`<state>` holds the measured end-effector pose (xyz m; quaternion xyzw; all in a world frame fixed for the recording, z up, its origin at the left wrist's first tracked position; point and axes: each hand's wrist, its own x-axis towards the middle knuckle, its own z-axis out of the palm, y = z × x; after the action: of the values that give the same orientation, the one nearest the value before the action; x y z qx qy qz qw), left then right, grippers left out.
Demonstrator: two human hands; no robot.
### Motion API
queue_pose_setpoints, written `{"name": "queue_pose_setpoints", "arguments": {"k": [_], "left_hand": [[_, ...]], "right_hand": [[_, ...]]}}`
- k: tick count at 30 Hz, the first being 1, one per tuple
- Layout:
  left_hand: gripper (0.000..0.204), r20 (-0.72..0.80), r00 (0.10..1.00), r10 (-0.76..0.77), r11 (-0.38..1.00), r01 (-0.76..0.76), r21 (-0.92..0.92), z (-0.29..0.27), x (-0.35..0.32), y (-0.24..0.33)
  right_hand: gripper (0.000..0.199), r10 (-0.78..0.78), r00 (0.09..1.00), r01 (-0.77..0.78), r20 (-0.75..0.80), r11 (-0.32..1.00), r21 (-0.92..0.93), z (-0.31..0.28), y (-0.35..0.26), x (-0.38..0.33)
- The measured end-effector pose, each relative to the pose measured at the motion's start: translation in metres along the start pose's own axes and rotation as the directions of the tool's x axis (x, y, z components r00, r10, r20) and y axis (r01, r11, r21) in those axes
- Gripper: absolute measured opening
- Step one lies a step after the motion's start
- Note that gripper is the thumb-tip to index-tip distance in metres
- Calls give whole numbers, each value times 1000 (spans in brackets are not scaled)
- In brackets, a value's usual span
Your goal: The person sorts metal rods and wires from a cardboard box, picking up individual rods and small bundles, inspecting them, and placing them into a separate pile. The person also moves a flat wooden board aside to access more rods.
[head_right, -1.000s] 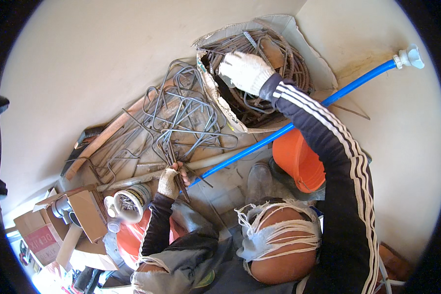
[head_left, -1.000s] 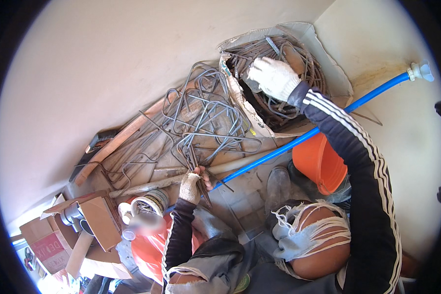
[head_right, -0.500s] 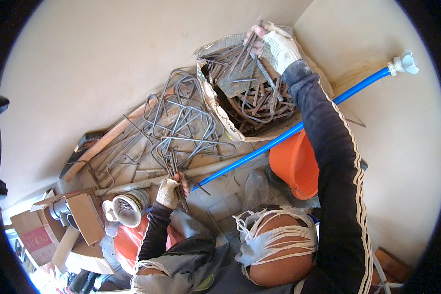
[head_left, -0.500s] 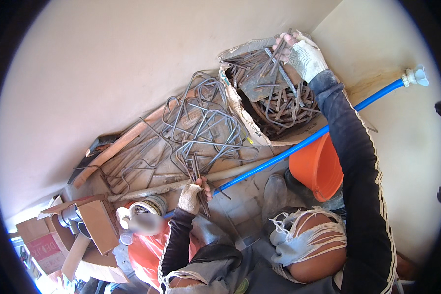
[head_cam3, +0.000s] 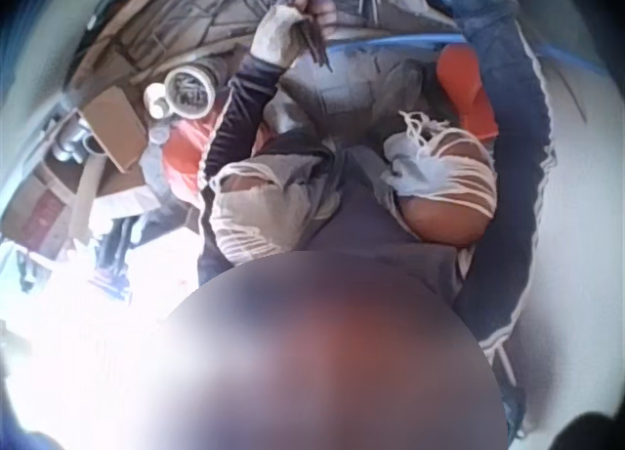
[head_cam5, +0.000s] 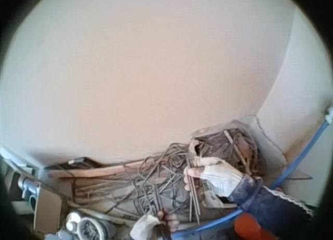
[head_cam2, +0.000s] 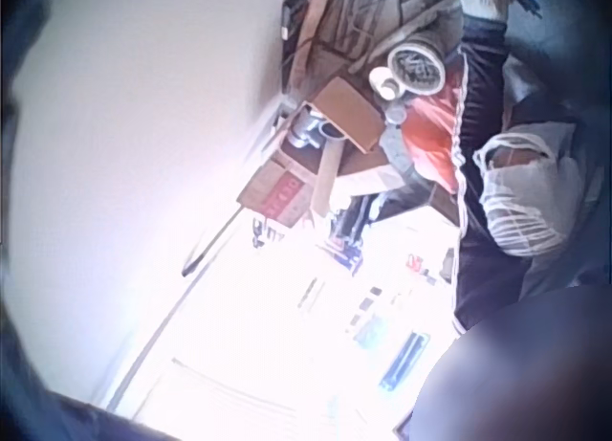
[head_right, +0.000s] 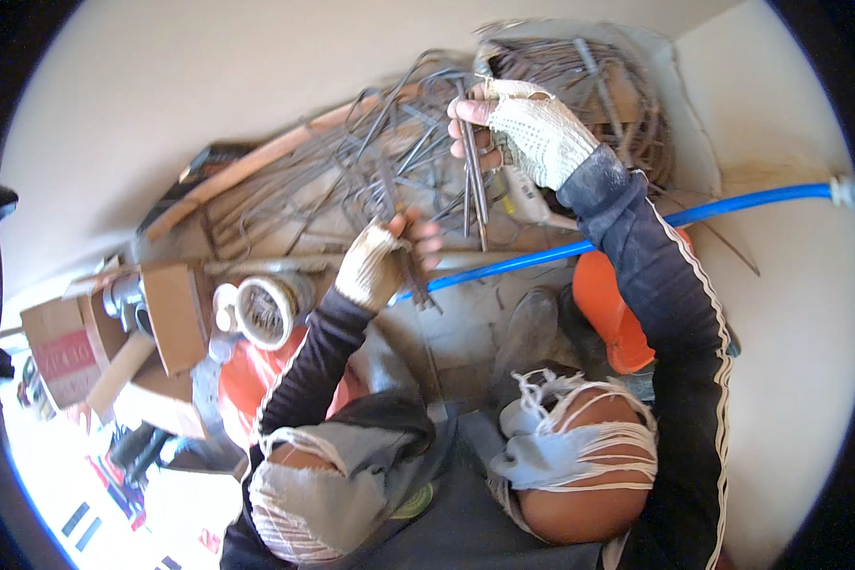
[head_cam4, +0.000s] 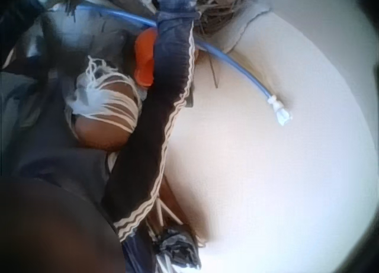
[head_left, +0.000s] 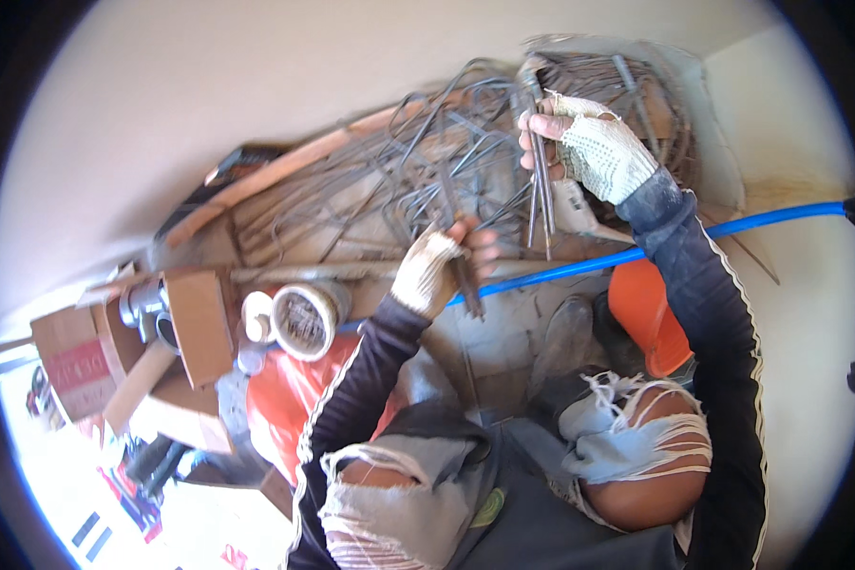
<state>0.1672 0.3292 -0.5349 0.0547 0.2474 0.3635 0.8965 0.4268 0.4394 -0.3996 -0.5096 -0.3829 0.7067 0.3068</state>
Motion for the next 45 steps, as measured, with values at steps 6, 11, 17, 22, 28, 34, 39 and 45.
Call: {"name": "queue_pose_setpoints", "arguments": {"k": [6,11,17,22,28,34,39,45], "left_hand": [[52,123,992,-12,990,29,-137,31,-4,1],[52,85,996,-6,993,17,-119,18,-16,5],[50,74,996,-59,981,71,-181,10,-19,4],[45,123,989,-78,985,95,-146,6,-18,8],[41,104,990,-97,964,120,-239,-6,-19,2],[26,-95,995,2,995,7,102,-16,-21,-11],[25,-154,981,122,948,-69,310,-30,-26,-16],[16,-402,908,117,885,88,457,-45,-19,-18]], "right_hand": [[29,67,992,-42,107,974,-220,58,33,6],[35,92,996,-88,18,983,-163,63,44,10],[39,46,994,-31,102,990,-140,61,50,10],[34,-48,993,76,107,961,-266,58,63,16],[41,70,994,-18,89,870,-492,75,71,-3],[33,-284,909,415,306,545,-728,74,68,-16],[24,-610,784,435,119,402,-806,-17,29,23],[38,-471,882,-8,-23,34,-999,-95,11,65]]}}
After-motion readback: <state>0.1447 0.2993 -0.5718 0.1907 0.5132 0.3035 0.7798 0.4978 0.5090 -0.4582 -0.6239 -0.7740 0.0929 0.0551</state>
